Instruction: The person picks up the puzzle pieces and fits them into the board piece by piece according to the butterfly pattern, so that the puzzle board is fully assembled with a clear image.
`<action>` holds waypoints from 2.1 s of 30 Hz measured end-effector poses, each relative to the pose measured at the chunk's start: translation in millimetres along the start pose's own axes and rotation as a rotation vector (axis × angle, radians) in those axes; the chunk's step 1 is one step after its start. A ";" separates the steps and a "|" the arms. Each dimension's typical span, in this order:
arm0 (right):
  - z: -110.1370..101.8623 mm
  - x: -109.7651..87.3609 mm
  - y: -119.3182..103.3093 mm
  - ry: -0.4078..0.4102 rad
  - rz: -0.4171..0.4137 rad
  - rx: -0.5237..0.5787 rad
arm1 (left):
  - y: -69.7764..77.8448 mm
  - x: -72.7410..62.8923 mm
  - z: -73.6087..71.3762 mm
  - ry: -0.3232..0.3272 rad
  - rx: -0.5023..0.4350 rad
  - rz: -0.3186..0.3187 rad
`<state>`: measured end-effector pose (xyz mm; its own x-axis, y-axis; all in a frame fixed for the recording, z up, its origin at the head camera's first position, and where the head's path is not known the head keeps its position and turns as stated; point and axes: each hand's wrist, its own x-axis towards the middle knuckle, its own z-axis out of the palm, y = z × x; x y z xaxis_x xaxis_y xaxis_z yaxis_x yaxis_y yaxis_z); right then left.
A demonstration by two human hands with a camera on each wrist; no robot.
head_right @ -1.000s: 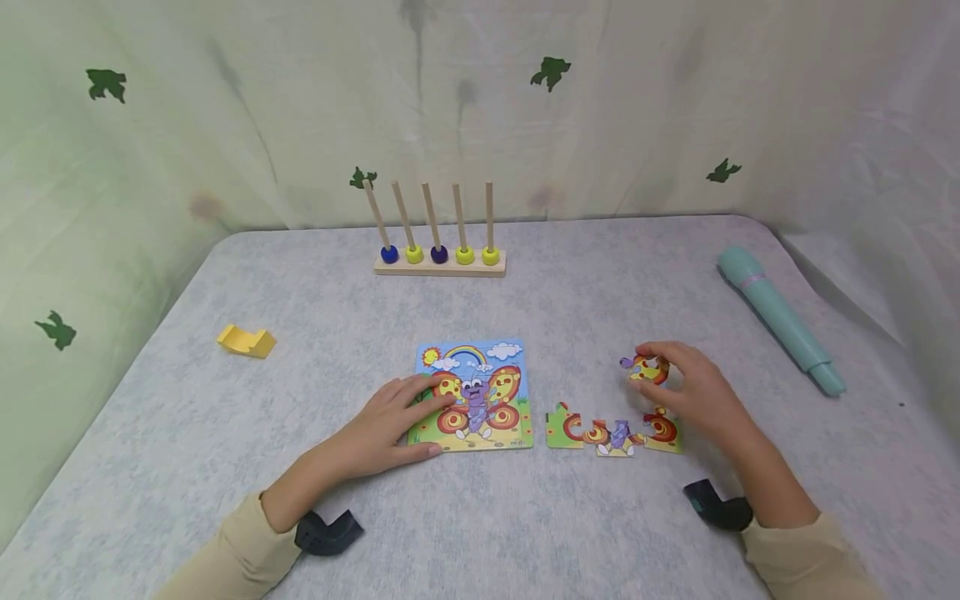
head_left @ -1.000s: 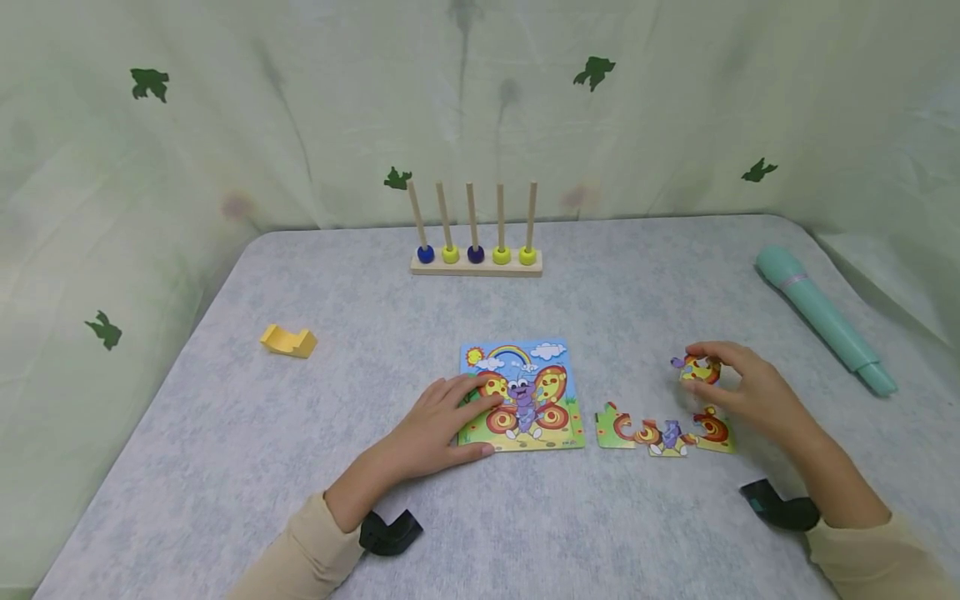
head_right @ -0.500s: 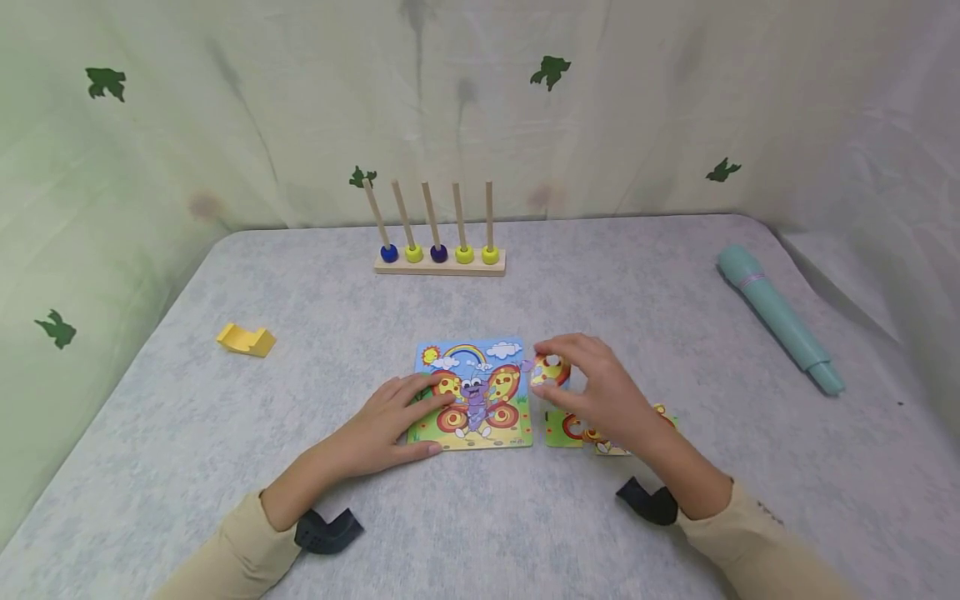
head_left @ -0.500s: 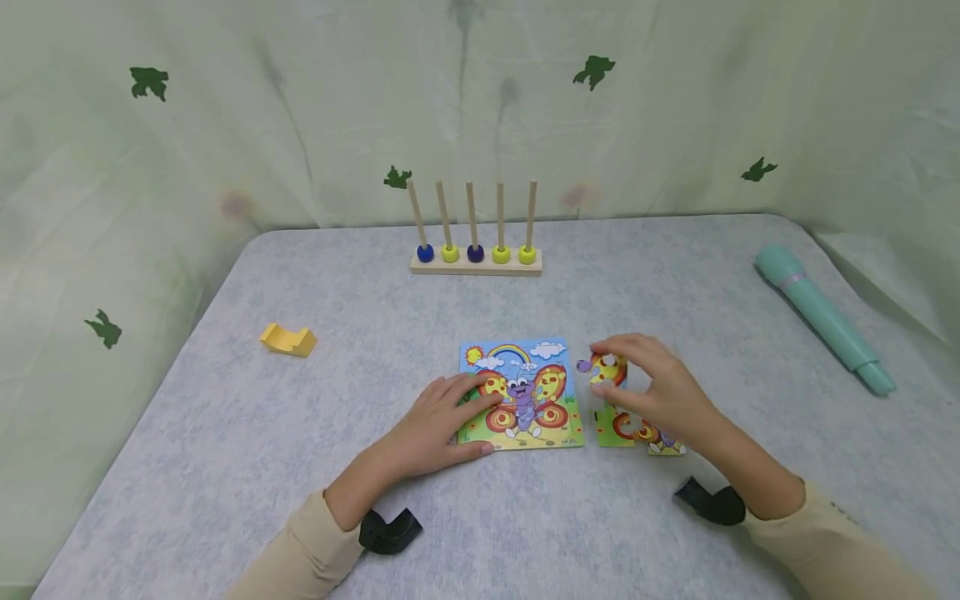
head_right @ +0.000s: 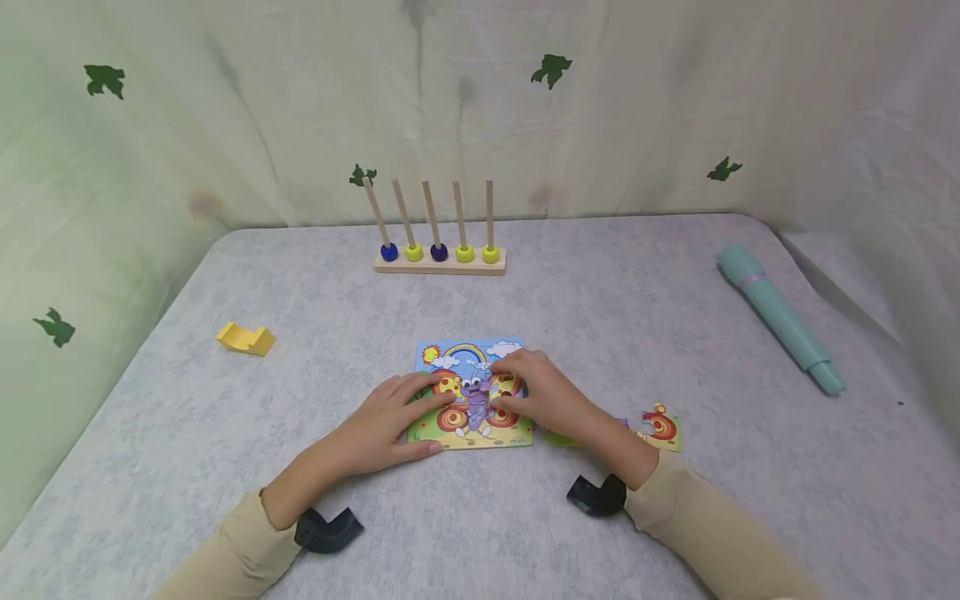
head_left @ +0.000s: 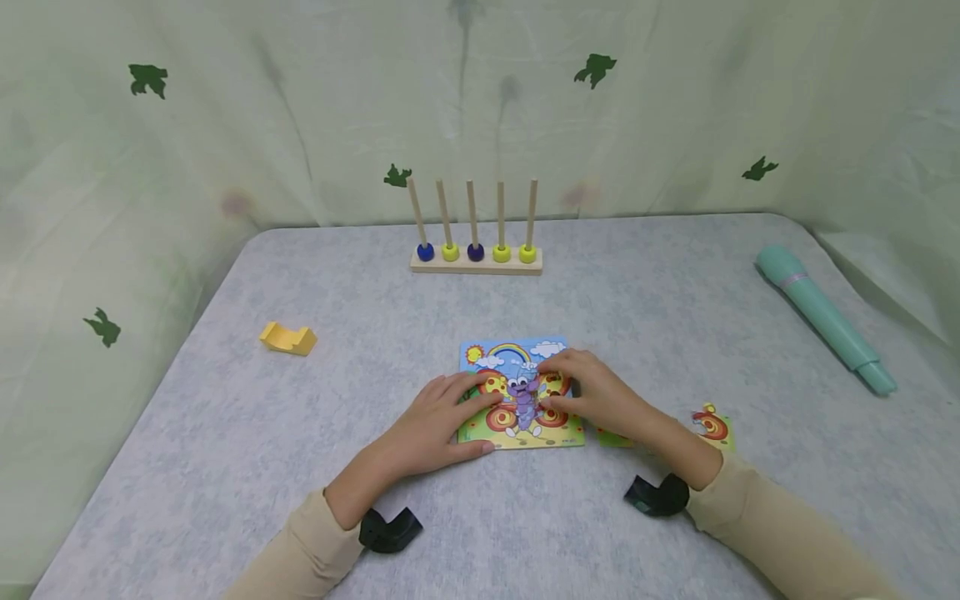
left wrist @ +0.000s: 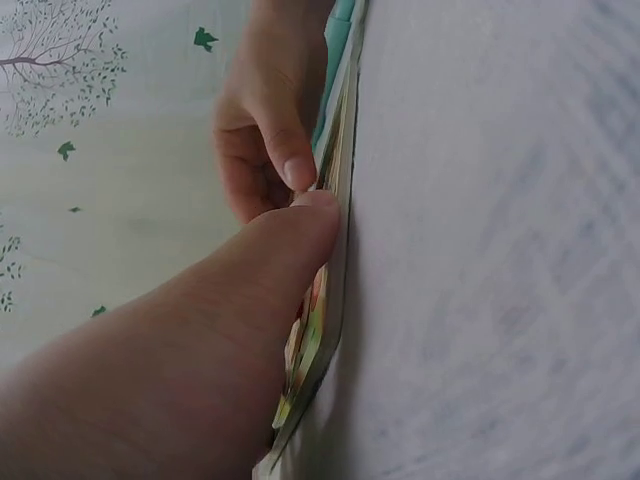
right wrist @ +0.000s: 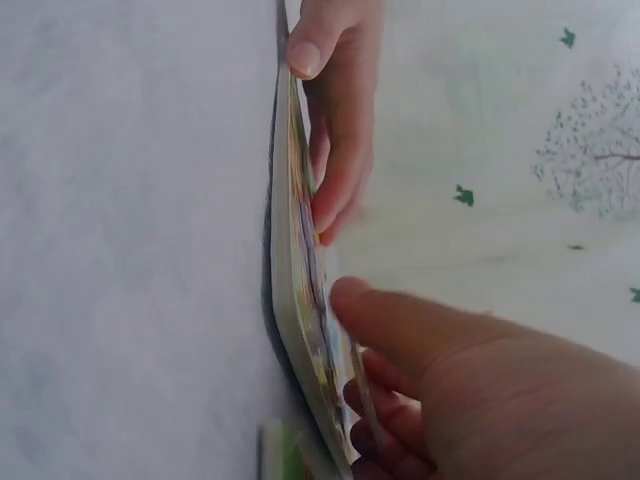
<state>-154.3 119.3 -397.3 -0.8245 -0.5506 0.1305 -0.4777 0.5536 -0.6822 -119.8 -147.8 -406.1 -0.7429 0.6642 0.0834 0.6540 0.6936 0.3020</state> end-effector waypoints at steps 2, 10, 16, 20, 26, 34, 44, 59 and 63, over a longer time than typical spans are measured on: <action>1.7 0.8 0.3 -0.017 0.018 -0.006 | 0.4 0.4 -0.1 -0.005 0.010 -0.005; 5.6 4.0 1.2 -0.046 0.048 -0.025 | 10.3 3.1 -3.5 -0.002 0.047 -0.052; 5.8 8.5 0.7 -0.054 0.060 -0.019 | 15.7 13.5 1.6 0.065 0.040 0.003; 5.1 10.3 -0.4 -0.058 0.079 -0.021 | 18.4 18.6 4.0 0.048 0.036 0.025; 1.7 11.1 3.5 -0.077 0.068 -0.031 | 22.0 23.6 3.2 -0.024 0.102 -0.017; -15.8 11.1 20.5 -0.279 -0.012 0.092 | 23.5 28.5 -0.8 -0.062 0.112 -0.046; -16.9 12.5 18.0 -0.279 -0.094 -0.057 | 20.5 15.9 -8.0 -0.065 0.060 -0.070; -22.0 9.1 11.5 -0.287 0.011 0.038 | -9.8 -17.8 -0.3 0.043 -0.221 -0.190; -33.0 1.8 3.0 -0.295 0.066 0.166 | -9.9 -17.4 -0.2 0.035 -0.221 -0.198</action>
<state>-167.2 140.6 -375.4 -0.7172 -0.6874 -0.1146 -0.3507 0.4982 -0.7929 -113.4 -166.3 -410.3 -0.8598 0.5095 0.0335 0.4517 0.7285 0.5151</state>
